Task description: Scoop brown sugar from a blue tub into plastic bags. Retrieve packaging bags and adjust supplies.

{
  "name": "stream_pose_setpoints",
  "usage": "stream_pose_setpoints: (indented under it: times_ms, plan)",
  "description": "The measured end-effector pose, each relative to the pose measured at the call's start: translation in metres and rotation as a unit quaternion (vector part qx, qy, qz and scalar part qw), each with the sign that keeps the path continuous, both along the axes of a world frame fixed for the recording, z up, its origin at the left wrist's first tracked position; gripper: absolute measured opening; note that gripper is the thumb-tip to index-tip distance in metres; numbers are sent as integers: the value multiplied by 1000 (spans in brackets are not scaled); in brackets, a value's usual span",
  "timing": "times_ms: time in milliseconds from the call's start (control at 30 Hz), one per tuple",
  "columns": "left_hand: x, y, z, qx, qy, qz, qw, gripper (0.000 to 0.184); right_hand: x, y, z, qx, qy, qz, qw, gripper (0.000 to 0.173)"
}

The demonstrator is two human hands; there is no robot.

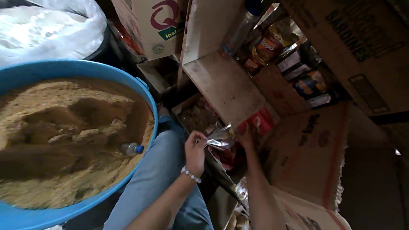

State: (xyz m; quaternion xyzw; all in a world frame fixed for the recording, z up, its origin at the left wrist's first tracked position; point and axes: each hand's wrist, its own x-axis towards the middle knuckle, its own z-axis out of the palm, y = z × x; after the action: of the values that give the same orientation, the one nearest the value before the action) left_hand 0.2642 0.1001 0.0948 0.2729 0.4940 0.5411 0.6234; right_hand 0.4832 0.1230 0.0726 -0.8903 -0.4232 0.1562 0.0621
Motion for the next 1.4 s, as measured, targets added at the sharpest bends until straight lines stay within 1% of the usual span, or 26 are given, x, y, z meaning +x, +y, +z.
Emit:
stream_pose_setpoints:
  times_ms: [100,167,200,267,333,433,533,600,667,733,800,833,867,900,933,967,1000,1033,1100,1133,1167,1200,1267,1300,1333,1400]
  plan:
    - [-39,-10,-4,80,-6,8,997,21,3,-1,3,38,20,2,999,65]
    - [-70,-19,-7,96,-1,13,995,26,-1,-2,1,81,-2,-7,997,57]
    - [-84,-25,-7,91,-3,23,996,29,-3,-4,-4,118,-24,-9,993,53]
    - [-109,-40,-5,82,0,47,996,34,-3,-9,-18,183,-58,-5,981,53]
    - [-129,-54,-4,69,1,72,995,36,-6,-16,-27,219,-58,2,974,54]
    - [-149,-68,-3,37,-9,113,993,37,-18,-24,-26,216,-40,-4,976,52]
    - [-162,-71,-6,39,-20,140,989,37,-25,-33,-25,194,-45,-2,980,45]
    - [-167,-69,-3,39,-19,138,989,35,-25,-37,-27,181,-55,6,982,40]
    - [-173,-68,3,41,-16,128,991,33,-33,-36,-22,172,-44,-7,984,43]
    - [-177,-69,9,47,-10,122,991,31,-54,-34,-6,201,15,-20,979,48]
    - [-182,-68,11,60,-12,122,991,30,-93,-35,6,283,123,12,951,48]
    - [-185,-68,9,68,-16,121,990,29,-119,-38,14,317,204,50,925,45]
    - [-188,-69,7,77,-15,118,990,29,-146,-42,23,321,302,104,892,43]
    - [-190,-70,5,85,-11,115,990,29,-171,-45,30,301,393,164,853,45]
    - [-194,-72,5,91,1,113,989,28,-194,-47,35,272,457,225,817,51]
    - [-198,-73,4,99,18,112,989,28,-214,-46,41,239,489,285,789,59]
    - [-203,-74,3,109,39,113,987,27,-232,-45,46,211,498,338,770,62]
    - [-211,-76,3,119,64,118,984,26,-248,-43,53,185,491,381,762,59]
    - [-230,-81,6,133,128,130,974,20,-275,-39,61,142,454,431,767,40]
    - [-242,-83,6,140,170,125,967,18,-286,-38,61,138,436,441,772,28]
    - [-255,-85,6,150,223,103,958,20,-296,-36,60,143,427,446,773,19]
    - [-270,-88,4,160,290,66,941,23,-303,-33,58,150,428,449,770,15]
    - [-294,-92,8,161,436,-30,885,22,-313,-29,56,155,455,437,761,15]
    - [-303,-95,11,151,477,-74,863,17,-318,-26,56,152,465,424,762,14]
    - [-309,-98,12,136,502,-105,848,13,-323,-23,55,146,474,412,764,15]
    - [-318,-102,10,115,522,-118,837,11,-330,-16,53,123,488,401,766,16]
